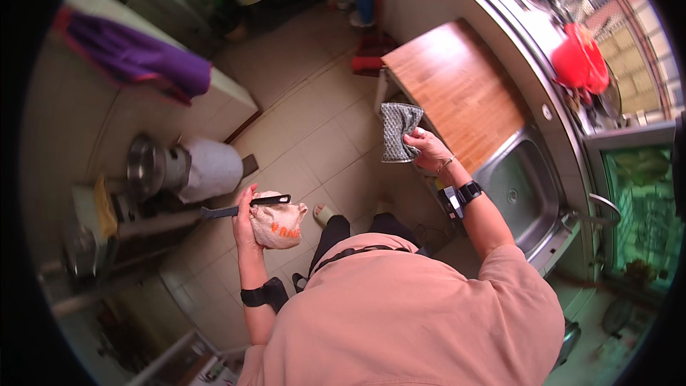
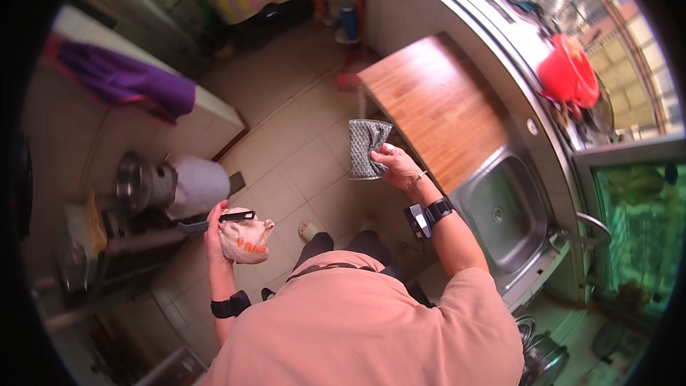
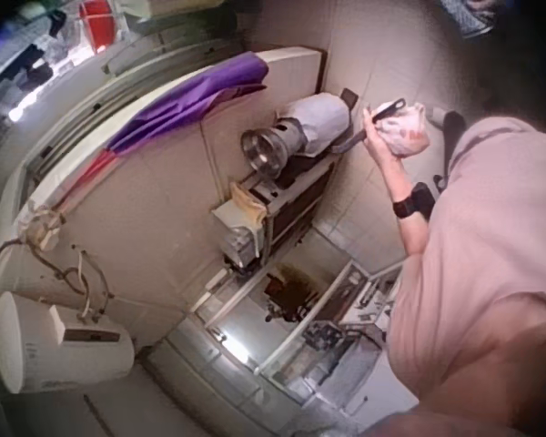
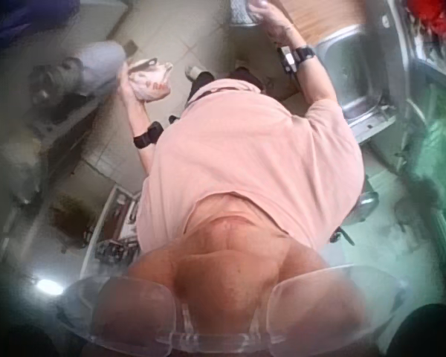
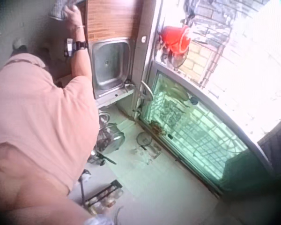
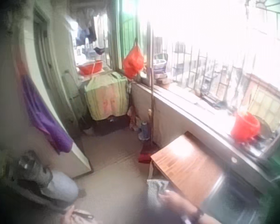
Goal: Cleaning a window track using a scouring pad and a knife.
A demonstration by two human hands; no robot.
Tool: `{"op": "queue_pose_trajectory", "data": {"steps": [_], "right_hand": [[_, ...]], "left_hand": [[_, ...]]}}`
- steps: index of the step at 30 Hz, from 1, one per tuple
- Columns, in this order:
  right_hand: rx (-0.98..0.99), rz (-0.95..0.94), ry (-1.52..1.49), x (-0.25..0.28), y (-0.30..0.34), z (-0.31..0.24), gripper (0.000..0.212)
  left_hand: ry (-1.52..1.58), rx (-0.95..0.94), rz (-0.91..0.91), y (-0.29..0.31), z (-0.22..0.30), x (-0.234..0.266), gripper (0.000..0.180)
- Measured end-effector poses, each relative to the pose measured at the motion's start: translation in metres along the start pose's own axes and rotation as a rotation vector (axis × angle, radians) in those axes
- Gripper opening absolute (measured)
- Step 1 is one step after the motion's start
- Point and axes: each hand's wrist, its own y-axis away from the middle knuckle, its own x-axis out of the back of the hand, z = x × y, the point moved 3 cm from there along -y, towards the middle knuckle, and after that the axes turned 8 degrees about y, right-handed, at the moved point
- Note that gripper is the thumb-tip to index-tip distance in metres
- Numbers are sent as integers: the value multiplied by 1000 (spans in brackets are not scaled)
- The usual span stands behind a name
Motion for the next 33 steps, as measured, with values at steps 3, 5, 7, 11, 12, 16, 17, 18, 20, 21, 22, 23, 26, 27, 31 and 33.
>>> {"op": "queue_pose_trajectory", "data": {"steps": [3,5,7,11,12,16,17,18,20,21,22,23,26,27,31,33], "right_hand": [[-66,-200,-87,-107,-1,36,9],[-64,-277,-41,-158,-23,84,9],[-49,-382,-41,-239,-30,110,13],[-146,-475,81,-371,-30,208,17],[-114,-528,-17,-381,-49,235,12],[-243,-550,-89,-477,-29,256,17],[-255,-536,-38,-495,-8,242,12],[-214,-719,-171,-471,-33,257,8],[-158,-688,-211,-473,-28,246,13],[-103,-592,-199,-461,-26,236,13],[-54,-501,-197,-451,-25,226,14],[22,-397,-196,-418,-34,222,16],[284,22,-183,-304,-11,187,16],[384,179,-203,-264,7,173,17],[595,1001,91,-25,98,147,15],[604,1355,263,60,182,129,14]], "left_hand": [[134,-80,130,53,10,95,36],[221,-111,208,83,9,158,35],[249,-185,312,111,11,221,32],[311,-230,446,167,27,359,31],[325,-225,445,177,30,381,31],[345,-271,507,180,36,465,32],[365,-245,508,173,29,472,32],[378,-212,489,162,27,469,32],[412,-140,434,143,27,474,33],[398,-89,396,124,23,473,34],[373,-43,364,108,26,471,35],[350,13,303,86,25,461,36],[255,111,162,34,17,413,42],[218,173,107,27,27,379,42],[35,90,-77,-1,38,273,36],[-40,85,-183,1,43,205,37]]}}
